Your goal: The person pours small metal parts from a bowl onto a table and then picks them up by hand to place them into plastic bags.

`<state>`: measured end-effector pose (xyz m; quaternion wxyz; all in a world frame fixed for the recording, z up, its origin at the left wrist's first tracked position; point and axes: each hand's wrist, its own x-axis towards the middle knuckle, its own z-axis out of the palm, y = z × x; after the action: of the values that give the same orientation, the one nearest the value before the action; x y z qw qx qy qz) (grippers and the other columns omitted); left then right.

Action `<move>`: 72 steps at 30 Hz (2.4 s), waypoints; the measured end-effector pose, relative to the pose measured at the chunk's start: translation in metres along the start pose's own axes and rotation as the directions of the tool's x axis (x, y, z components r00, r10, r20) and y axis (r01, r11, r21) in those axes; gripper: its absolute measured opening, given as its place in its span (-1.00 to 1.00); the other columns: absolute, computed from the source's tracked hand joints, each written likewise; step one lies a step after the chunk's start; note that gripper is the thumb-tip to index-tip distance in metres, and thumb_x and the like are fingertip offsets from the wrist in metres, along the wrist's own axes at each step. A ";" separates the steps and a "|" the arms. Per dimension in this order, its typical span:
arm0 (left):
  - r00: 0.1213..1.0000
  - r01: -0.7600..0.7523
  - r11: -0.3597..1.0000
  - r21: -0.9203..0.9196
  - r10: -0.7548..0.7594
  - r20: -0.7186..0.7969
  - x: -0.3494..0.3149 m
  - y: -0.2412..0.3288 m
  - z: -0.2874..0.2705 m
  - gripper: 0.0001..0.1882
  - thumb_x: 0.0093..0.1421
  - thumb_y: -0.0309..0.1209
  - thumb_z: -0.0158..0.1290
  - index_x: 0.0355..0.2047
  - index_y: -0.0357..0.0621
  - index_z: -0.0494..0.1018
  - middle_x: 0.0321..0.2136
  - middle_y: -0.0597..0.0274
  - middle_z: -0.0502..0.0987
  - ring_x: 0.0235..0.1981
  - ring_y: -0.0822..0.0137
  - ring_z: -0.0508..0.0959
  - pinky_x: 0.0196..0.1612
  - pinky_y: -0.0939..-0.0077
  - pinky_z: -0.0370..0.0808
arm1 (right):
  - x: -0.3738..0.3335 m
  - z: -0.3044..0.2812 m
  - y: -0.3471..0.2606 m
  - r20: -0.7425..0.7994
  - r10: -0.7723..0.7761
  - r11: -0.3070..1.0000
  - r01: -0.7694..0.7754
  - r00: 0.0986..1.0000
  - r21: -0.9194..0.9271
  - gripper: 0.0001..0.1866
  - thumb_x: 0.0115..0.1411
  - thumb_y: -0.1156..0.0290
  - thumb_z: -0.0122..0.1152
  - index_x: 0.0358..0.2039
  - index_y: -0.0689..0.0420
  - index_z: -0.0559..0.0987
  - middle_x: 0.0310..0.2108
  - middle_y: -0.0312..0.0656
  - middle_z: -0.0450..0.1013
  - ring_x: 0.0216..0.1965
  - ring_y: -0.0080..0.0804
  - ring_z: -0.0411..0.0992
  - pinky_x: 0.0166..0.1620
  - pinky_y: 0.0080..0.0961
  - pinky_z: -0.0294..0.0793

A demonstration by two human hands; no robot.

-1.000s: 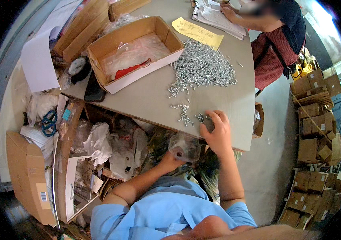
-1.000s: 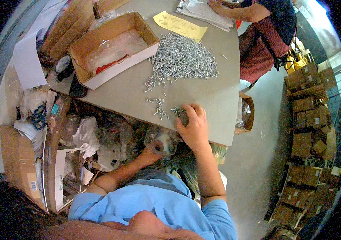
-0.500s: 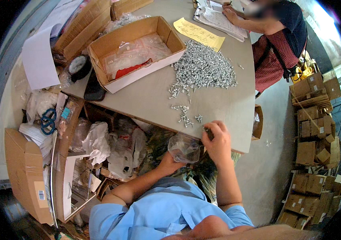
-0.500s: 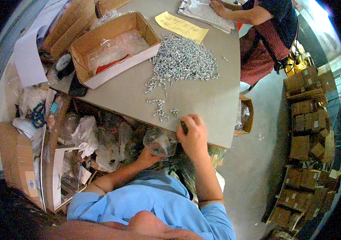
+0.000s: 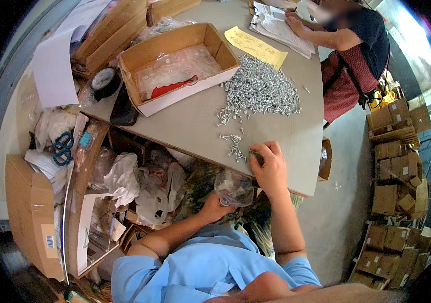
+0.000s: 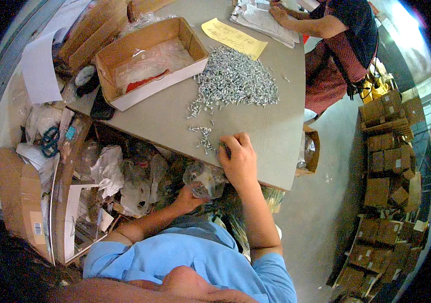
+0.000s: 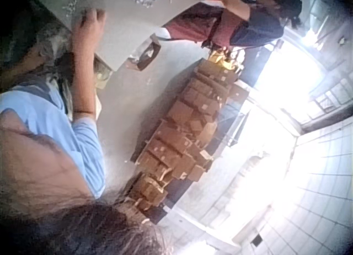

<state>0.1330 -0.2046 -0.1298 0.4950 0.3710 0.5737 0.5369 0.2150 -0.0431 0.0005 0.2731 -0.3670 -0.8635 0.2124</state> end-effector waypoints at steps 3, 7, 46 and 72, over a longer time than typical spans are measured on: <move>1.000 0.006 0.998 0.056 -0.007 0.014 0.000 0.005 -0.002 -0.71 -0.06 -0.47 0.23 -0.30 -0.28 0.46 -0.38 0.15 0.55 -0.34 0.37 0.52 -0.24 0.41 0.44 | -0.003 0.002 0.001 -0.030 0.001 1.000 -0.001 1.000 0.002 -0.84 -0.02 0.49 0.21 -0.36 0.15 0.55 -0.36 -0.08 0.39 -0.36 -0.08 0.42 -0.27 -0.28 0.45; 0.996 0.019 0.997 0.079 -0.025 0.082 0.001 -0.004 -0.006 -0.64 -0.06 -0.37 0.28 -0.26 -0.23 0.46 -0.30 0.13 0.56 -0.27 0.29 0.54 -0.16 0.38 0.49 | -0.016 -0.003 0.000 -0.003 0.061 0.998 -0.061 0.998 0.012 -0.86 -0.02 0.50 0.20 -0.38 0.17 0.56 -0.37 -0.06 0.43 -0.33 -0.06 0.44 -0.25 -0.28 0.45; 0.998 0.025 1.000 0.003 -0.025 0.063 0.000 -0.009 -0.001 -0.58 -0.01 -0.38 0.23 -0.13 -0.21 0.44 -0.21 0.13 0.55 -0.18 0.26 0.54 -0.09 0.35 0.46 | 0.002 0.002 -0.027 0.141 -0.150 0.986 0.138 0.979 0.090 -0.70 -0.07 0.50 0.26 -0.25 0.14 0.55 -0.32 -0.11 0.39 -0.29 -0.13 0.41 -0.20 -0.36 0.43; 0.995 -0.079 0.997 0.019 0.077 0.064 0.002 -0.004 -0.002 -0.64 -0.02 -0.44 0.21 -0.19 -0.24 0.45 -0.30 0.15 0.57 -0.26 0.34 0.53 -0.15 0.39 0.45 | 0.011 0.015 -0.018 0.041 -0.048 0.996 0.044 0.998 0.075 -0.76 -0.04 0.49 0.25 -0.29 0.19 0.54 -0.31 -0.07 0.43 -0.35 -0.16 0.45 -0.29 -0.39 0.45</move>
<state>0.1306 -0.2039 -0.1340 0.4877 0.4152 0.5485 0.5375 0.1899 -0.0484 0.0027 0.2730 -0.3320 -0.8688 0.2458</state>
